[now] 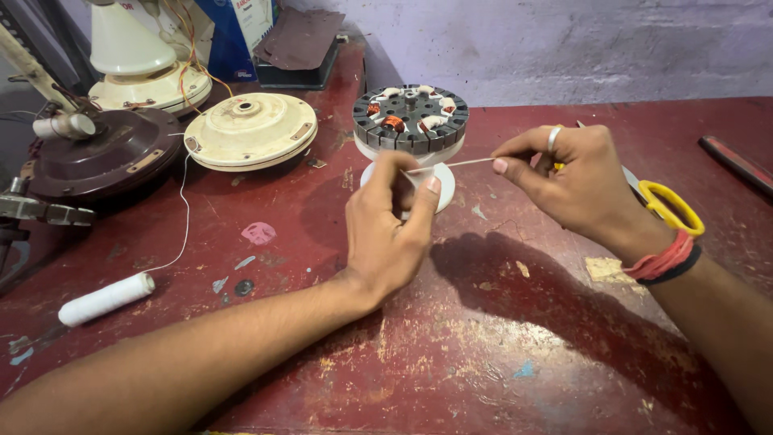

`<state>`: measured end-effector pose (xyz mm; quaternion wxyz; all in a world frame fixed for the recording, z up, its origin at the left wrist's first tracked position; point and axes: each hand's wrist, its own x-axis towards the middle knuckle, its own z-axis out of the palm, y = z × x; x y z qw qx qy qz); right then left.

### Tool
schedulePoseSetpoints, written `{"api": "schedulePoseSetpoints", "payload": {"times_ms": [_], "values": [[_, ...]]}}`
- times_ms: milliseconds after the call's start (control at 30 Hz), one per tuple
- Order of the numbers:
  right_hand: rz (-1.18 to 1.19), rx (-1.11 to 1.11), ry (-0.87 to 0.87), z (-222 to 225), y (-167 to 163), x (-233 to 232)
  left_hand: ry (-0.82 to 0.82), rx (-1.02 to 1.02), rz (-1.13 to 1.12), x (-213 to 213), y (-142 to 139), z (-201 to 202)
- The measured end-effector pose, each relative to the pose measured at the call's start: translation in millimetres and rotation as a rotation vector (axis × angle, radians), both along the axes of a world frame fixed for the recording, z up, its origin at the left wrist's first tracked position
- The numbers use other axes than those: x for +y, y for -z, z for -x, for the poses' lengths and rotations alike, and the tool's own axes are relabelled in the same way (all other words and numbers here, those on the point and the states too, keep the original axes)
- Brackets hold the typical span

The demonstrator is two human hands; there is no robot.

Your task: The person ties white thread around a circular electrical component mounted on a stand, then uses scissors to cut the thread. The process is repeated multiple times as the person secures the component with thread.

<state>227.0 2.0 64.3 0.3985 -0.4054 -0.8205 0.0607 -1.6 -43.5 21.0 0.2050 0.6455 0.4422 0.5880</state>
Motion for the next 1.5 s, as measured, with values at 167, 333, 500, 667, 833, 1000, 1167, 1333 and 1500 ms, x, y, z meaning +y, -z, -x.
{"api": "schedulePoseSetpoints", "payload": {"times_ms": [167,333,500,667,833,1000,1167,1333,1500], "values": [[-0.123,-0.066,-0.104,10.8,-1.3,-10.9,-0.108,0.237,-0.572,-12.1,1.2,-1.9],[-0.276,-0.089,-0.296,23.2,0.8,-22.5,0.27,0.173,-0.338,1.0,7.9,-3.5],[-0.255,-0.098,-0.224,20.3,3.3,-19.2,0.386,0.06,-0.033,20.3,15.1,-4.9],[-0.213,-0.196,-0.032,-2.4,4.4,6.9,0.268,0.053,-0.026,35.3,18.2,-5.3],[0.181,-0.598,0.69,-64.4,-14.6,39.7,0.28,-0.021,-0.055,38.6,21.8,-5.9],[0.663,-0.749,0.8,-111.5,-10.3,59.5,0.284,-0.03,-0.083,37.9,21.1,-8.9],[0.767,-0.651,0.746,-117.9,-2.1,71.6,0.268,-0.04,-0.071,36.2,18.9,-9.3],[0.765,-0.654,0.916,-120.1,-5.0,69.2,0.236,-0.05,-0.087,32.3,15.7,-9.1],[0.837,-0.688,0.877,-121.7,-6.1,68.2,0.229,-0.107,-0.196,27.2,5.3,-8.6]]}}
